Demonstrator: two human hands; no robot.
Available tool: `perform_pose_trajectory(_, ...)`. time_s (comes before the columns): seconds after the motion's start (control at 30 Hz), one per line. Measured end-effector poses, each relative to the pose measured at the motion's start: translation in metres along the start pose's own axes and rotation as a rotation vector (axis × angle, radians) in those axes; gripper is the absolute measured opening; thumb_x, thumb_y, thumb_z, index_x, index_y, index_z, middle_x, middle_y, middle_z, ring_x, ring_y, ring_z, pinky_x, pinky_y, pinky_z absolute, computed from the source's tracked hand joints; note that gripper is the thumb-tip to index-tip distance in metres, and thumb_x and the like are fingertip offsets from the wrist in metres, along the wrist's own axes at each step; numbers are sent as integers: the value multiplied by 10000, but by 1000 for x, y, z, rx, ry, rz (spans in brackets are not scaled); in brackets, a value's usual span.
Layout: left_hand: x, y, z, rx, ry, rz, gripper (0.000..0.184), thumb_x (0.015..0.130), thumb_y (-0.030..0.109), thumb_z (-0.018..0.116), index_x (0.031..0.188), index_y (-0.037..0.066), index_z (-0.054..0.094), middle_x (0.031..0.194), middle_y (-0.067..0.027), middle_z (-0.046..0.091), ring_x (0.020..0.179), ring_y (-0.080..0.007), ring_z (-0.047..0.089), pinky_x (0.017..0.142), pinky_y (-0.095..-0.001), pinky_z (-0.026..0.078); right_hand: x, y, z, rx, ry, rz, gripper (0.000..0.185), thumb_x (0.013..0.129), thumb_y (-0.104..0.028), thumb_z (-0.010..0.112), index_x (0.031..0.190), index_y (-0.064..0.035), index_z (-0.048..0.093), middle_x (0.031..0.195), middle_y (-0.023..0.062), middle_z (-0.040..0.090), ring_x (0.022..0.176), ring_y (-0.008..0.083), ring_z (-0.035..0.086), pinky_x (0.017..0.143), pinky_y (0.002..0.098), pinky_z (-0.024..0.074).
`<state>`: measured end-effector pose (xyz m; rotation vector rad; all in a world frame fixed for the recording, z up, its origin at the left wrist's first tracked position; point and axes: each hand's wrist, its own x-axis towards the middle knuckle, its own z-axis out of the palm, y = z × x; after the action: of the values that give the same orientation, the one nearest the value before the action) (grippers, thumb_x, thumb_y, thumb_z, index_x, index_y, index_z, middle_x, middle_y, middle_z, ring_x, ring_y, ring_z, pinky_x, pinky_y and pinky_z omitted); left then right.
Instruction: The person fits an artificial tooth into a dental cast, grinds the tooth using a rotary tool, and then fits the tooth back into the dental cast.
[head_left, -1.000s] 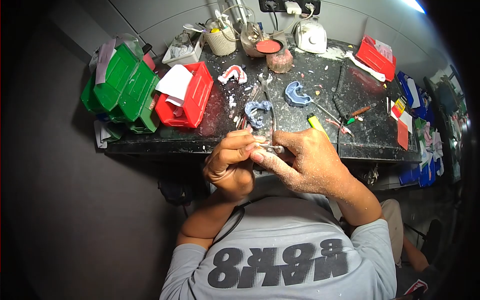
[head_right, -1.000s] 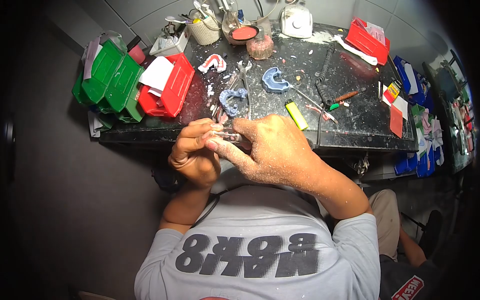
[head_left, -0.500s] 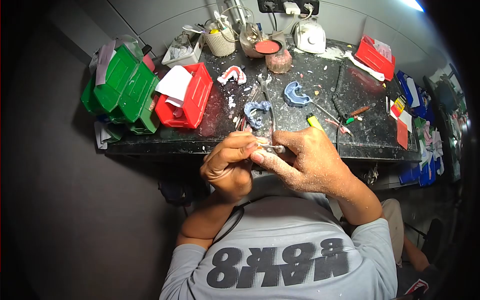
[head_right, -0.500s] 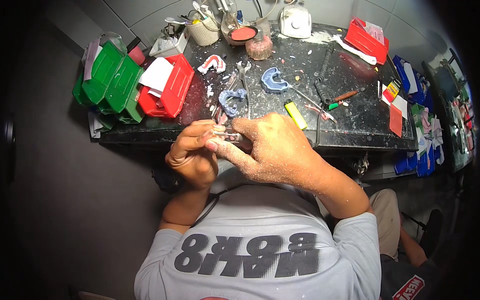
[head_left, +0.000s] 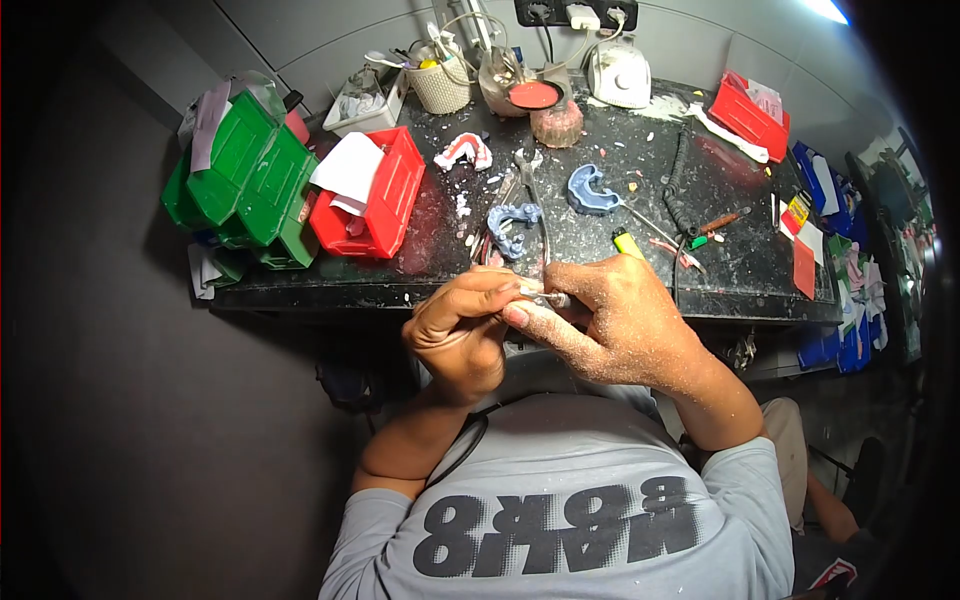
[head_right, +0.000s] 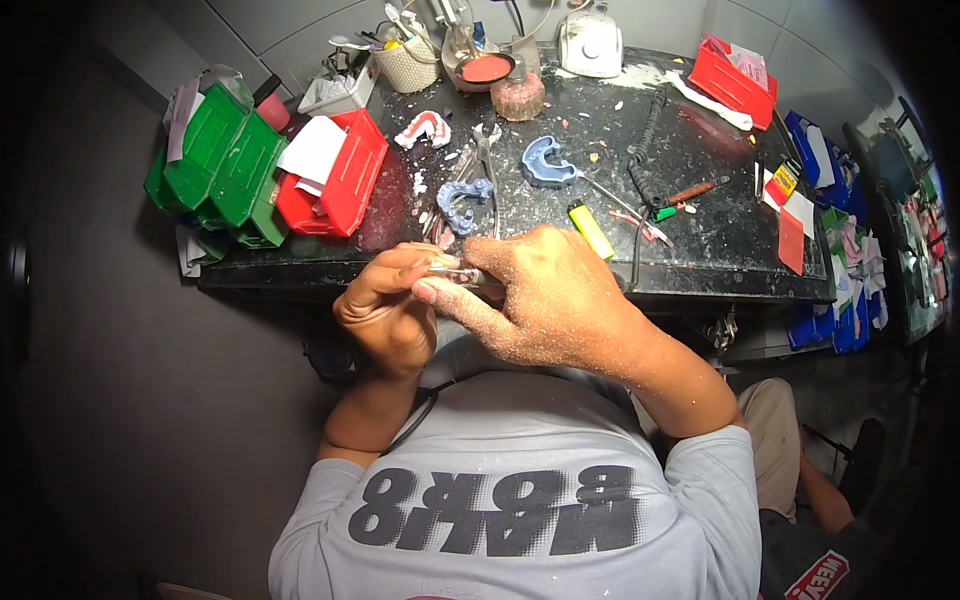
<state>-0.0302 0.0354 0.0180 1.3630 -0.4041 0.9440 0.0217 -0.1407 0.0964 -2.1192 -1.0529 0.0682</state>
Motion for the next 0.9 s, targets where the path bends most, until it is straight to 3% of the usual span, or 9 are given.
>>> perform_pose_trajectory(0.3, -1, 0, -1, -27, -7, -17, 106, 847, -87, 777, 910, -33, 712, 930, -184, 770, 863, -224, 748, 859, -363, 581, 0, 0, 0, 11, 16, -12, 474, 932, -483, 735, 788, -32, 720, 578, 165, 626, 519, 359, 642, 539, 445, 501)
perform_pose_trajectory(0.37, -3, 0, -2, -53, -51, -44, 119, 942, 68, 731, 961, -38, 680, 938, -196, 739, 902, -261, 716, 882, -413, 556, -1, 1, 2, 8, 34, -34, 474, 931, -483, 737, 783, -32, 716, 575, 165, 622, 516, 359, 639, 536, 444, 498)
perform_pose_trajectory(0.9, -8, -7, -2, -36, -30, 6, 93, 929, 28, 720, 957, -23, 647, 972, -209, 729, 927, -296, 727, 889, -433, 562, -1, 1, 5, 6, 58, -40, 489, 931, -483, 737, 748, -32, 691, 570, 155, 620, 525, 351, 646, 535, 444, 497)
